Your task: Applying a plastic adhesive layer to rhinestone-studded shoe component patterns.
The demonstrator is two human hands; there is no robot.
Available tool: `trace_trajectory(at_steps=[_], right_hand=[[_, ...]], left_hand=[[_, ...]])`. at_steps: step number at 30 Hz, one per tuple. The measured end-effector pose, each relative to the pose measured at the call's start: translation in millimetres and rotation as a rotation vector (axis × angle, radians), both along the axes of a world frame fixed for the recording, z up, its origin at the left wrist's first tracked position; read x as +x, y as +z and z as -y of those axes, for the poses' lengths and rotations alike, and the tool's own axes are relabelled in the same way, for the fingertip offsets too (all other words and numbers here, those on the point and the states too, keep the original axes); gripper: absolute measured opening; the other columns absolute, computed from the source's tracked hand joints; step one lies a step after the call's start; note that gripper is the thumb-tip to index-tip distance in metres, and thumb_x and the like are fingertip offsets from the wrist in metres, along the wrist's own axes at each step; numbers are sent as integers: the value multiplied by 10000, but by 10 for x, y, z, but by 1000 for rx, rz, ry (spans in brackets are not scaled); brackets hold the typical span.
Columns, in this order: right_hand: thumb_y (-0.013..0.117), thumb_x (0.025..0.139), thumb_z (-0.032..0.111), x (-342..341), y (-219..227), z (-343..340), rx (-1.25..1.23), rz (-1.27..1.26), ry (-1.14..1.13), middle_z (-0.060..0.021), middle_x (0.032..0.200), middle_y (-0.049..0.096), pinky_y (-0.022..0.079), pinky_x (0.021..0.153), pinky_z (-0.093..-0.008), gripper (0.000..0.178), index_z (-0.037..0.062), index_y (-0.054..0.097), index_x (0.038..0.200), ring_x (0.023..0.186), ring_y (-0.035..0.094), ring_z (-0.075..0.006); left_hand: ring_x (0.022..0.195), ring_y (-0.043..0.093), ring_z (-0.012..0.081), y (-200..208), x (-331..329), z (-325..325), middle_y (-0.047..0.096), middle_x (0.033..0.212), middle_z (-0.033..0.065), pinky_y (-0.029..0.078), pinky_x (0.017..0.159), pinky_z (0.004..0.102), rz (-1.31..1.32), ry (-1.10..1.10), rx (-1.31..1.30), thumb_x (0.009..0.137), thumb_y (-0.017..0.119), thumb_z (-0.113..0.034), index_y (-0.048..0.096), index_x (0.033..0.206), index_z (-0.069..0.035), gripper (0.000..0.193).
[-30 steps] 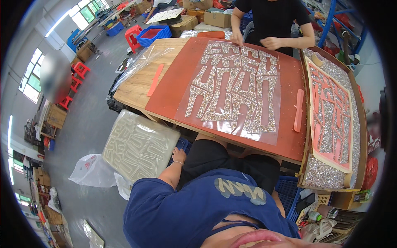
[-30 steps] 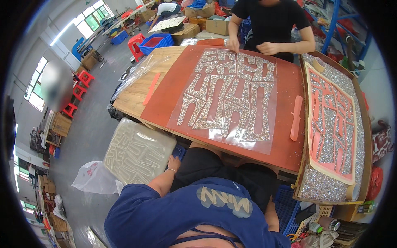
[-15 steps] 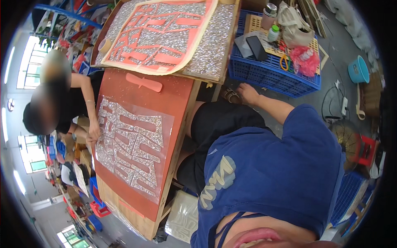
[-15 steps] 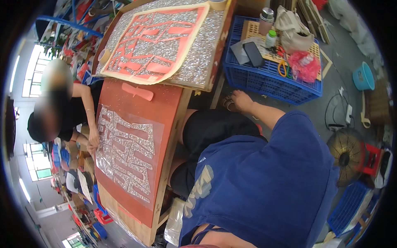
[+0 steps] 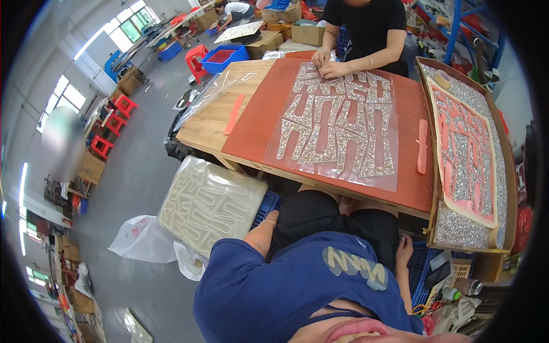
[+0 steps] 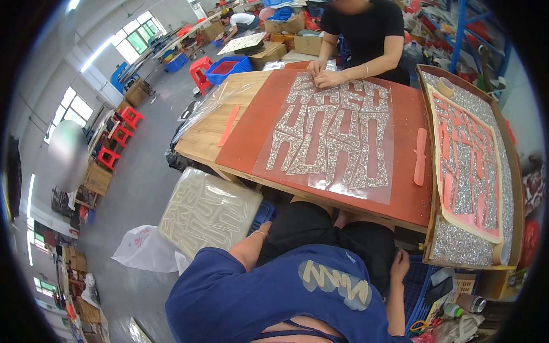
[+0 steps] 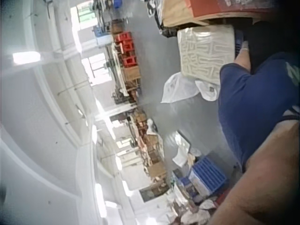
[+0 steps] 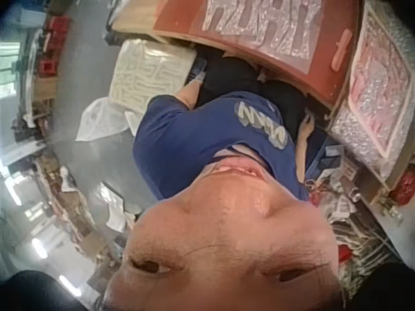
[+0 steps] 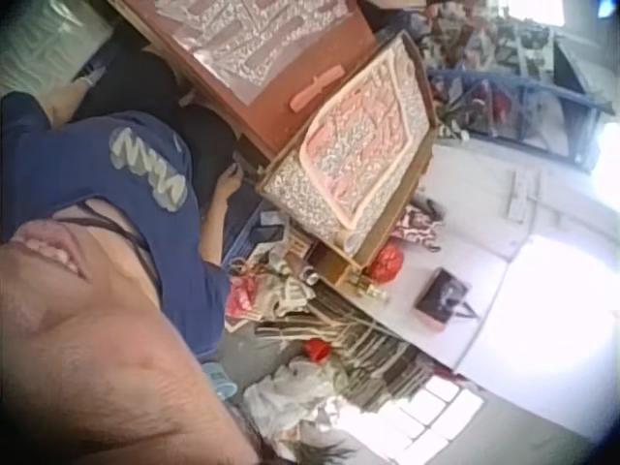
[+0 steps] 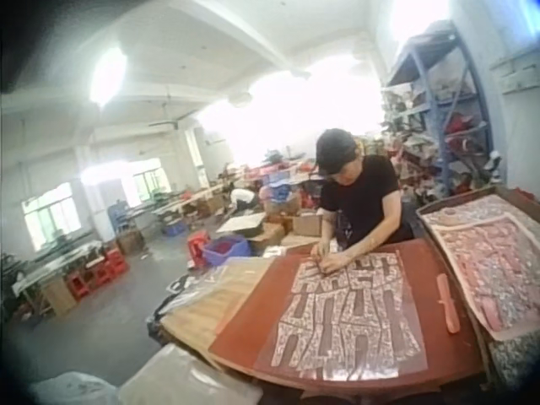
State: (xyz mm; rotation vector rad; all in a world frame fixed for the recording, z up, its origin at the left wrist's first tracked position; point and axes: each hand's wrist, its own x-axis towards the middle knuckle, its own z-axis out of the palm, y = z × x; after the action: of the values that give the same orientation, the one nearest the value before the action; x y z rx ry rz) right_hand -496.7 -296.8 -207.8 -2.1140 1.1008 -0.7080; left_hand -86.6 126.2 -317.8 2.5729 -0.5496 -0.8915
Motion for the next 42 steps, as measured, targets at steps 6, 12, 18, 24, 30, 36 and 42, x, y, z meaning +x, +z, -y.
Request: trace_trajectory(at_steps=[6, 12, 18, 24, 30, 36, 42], right_hand=[[517, 867, 193, 751, 698, -350, -6, -29, 190, -234, 1214, 463, 322, 987, -376, 390, -35, 470, 1180, 1146, 434, -358], [528, 842, 145, 1119, 949, -509, -159, -104, 272, -262, 1299, 373, 288, 1014, -399, 433, -2, 430, 1238, 1210, 351, -399], [536, 823, 47, 1182, 1475, -401, -188, -15, 362, -169, 798, 615, 488, 661, -345, 95, -31, 591, 831, 718, 611, -310], [567, 777, 4, 1575, 2030, -310, -360, 218, 552, -159, 877, 616, 481, 709, -352, 72, -8, 595, 843, 799, 600, -311], [592, 760, 59, 2288, 2221, -204, -616, 43, 718, -190, 1183, 491, 339, 953, -463, 257, 34, 578, 1016, 1132, 429, -368], [449, 903, 251, 2450, 1881, 168, -537, -61, 643, -202, 1323, 353, 208, 1037, -511, 362, 24, 512, 1179, 1255, 300, -380], [305, 942, 295, 2417, 1845, 262, -720, -246, 616, -241, 1341, 305, 202, 1038, -513, 434, 6, 389, 1256, 1275, 258, -396]], left_hand=[[1033, 527, 384, 97, -77, -81, 565, 1028, 276, 438, 859, 432, -30, 31, 84, 777, 555, -299, 634, 918, 14, 353], [992, 551, 375, -68, -38, -112, 582, 997, 256, 452, 828, 431, -39, 37, 127, 787, 539, -297, 640, 902, 1, 335], [928, 586, 362, -192, -172, -49, 605, 964, 237, 473, 766, 411, -122, 36, 159, 800, 546, -299, 645, 892, -3, 326], [834, 609, 342, -229, -366, -4, 614, 911, 219, 478, 690, 400, -227, -36, 53, 810, 550, -299, 639, 852, 6, 320], [783, 600, 326, -157, -209, 487, 606, 863, 201, 468, 655, 394, -249, 89, -35, 821, 537, -303, 631, 830, -4, 313], [732, 591, 310, -343, -360, 858, 599, 814, 183, 458, 619, 389, -463, 396, -165, 831, 525, -307, 623, 809, -14, 310], [681, 582, 294, -316, -100, 1065, 592, 766, 166, 447, 584, 384, -594, 597, -222, 842, 512, -311, 615, 787, -24, 310]])
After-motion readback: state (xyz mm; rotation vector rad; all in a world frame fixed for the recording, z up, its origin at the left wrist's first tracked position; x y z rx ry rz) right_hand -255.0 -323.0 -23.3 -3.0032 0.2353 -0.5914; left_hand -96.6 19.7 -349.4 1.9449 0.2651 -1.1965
